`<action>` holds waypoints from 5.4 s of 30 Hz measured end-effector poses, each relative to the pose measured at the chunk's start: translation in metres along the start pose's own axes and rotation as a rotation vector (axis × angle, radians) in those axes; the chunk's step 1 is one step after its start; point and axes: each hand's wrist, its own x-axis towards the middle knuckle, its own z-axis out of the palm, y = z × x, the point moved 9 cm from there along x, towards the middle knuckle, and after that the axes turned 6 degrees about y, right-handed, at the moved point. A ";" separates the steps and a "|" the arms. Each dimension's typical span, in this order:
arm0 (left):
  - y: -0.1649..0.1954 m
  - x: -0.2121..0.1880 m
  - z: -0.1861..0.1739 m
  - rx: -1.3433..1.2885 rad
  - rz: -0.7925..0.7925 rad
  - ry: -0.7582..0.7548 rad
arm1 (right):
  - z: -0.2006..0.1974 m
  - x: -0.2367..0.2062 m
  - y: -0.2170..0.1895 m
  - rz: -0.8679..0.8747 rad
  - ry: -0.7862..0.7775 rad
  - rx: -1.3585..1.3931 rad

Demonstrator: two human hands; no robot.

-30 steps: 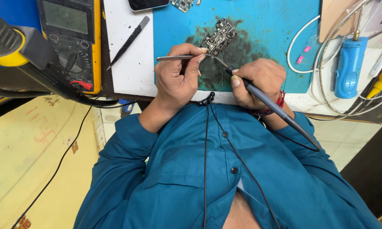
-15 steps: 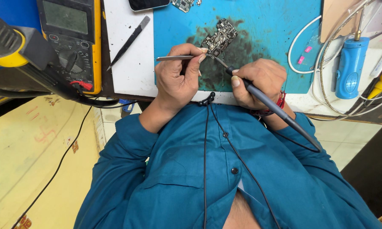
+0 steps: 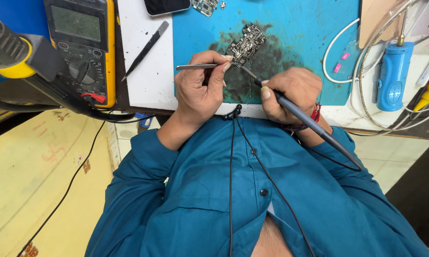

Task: The person solders components on a small circuit board at a repair workbench. They hold the board with tweezers in one hand while applying a soldering iron to its contacts, repositioning the board and working on different sections throughout the episode.

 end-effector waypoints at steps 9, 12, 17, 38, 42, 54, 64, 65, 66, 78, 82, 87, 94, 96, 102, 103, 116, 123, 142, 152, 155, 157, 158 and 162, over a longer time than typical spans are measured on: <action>0.000 0.000 0.000 -0.009 -0.010 -0.005 | 0.000 0.001 -0.001 0.007 -0.007 -0.013; 0.000 0.000 0.000 -0.012 -0.013 -0.002 | 0.000 0.001 -0.001 0.003 -0.013 -0.024; 0.000 0.000 0.000 -0.006 -0.011 0.002 | 0.001 0.001 -0.001 -0.003 -0.004 -0.013; 0.001 0.001 0.001 -0.006 0.016 -0.003 | -0.001 -0.003 0.002 0.002 0.012 -0.012; 0.001 0.001 0.000 -0.007 -0.004 0.000 | -0.002 -0.002 0.002 -0.008 0.021 0.001; 0.007 0.003 0.002 0.012 0.042 0.003 | 0.023 0.017 -0.002 0.043 -0.151 -0.263; 0.011 0.005 0.003 0.011 0.086 -0.003 | 0.017 0.014 0.001 0.049 -0.091 -0.236; 0.011 0.005 0.003 0.009 0.091 -0.001 | 0.019 0.015 0.002 0.050 -0.099 -0.255; 0.011 0.004 0.003 -0.001 0.088 -0.007 | 0.020 0.015 0.002 0.052 -0.107 -0.273; -0.006 0.001 -0.003 -0.194 -0.037 0.024 | 0.007 0.009 -0.003 0.062 -0.042 -0.348; -0.013 0.005 0.000 -0.249 -0.088 0.024 | 0.001 -0.002 0.009 0.112 0.024 -0.186; -0.011 0.007 0.003 -0.196 -0.052 -0.002 | -0.003 -0.022 0.035 0.324 0.272 0.213; -0.006 0.006 0.002 -0.141 -0.012 0.006 | -0.002 -0.017 0.024 0.232 0.080 0.104; -0.007 0.005 0.001 -0.161 -0.023 0.018 | 0.000 -0.011 0.017 0.154 0.068 0.082; -0.006 0.006 0.001 -0.141 -0.017 0.040 | 0.006 -0.002 0.009 0.085 0.039 0.064; -0.006 0.006 0.001 -0.135 -0.021 0.040 | 0.006 -0.001 0.008 0.079 0.036 0.064; -0.002 0.005 -0.001 -0.100 0.005 0.036 | 0.013 0.005 0.001 0.033 -0.031 0.024; -0.004 0.005 0.001 -0.112 0.008 0.032 | 0.010 0.003 0.003 0.044 -0.004 0.024; -0.011 0.018 -0.002 -0.183 0.005 0.012 | 0.003 0.002 0.011 0.124 0.117 0.070; -0.007 0.017 -0.001 -0.119 0.031 0.009 | 0.006 0.005 0.007 0.072 0.095 0.060; -0.007 0.017 0.000 -0.114 0.022 -0.001 | 0.006 0.005 0.007 0.071 0.090 0.053; -0.005 0.017 0.001 -0.095 0.032 -0.002 | 0.008 0.006 0.007 0.067 0.079 0.050; -0.004 0.017 0.001 -0.085 0.038 -0.002 | 0.009 0.006 0.008 0.074 0.074 0.048; -0.003 0.017 0.000 -0.082 0.040 -0.009 | 0.011 0.007 0.008 0.090 0.069 0.024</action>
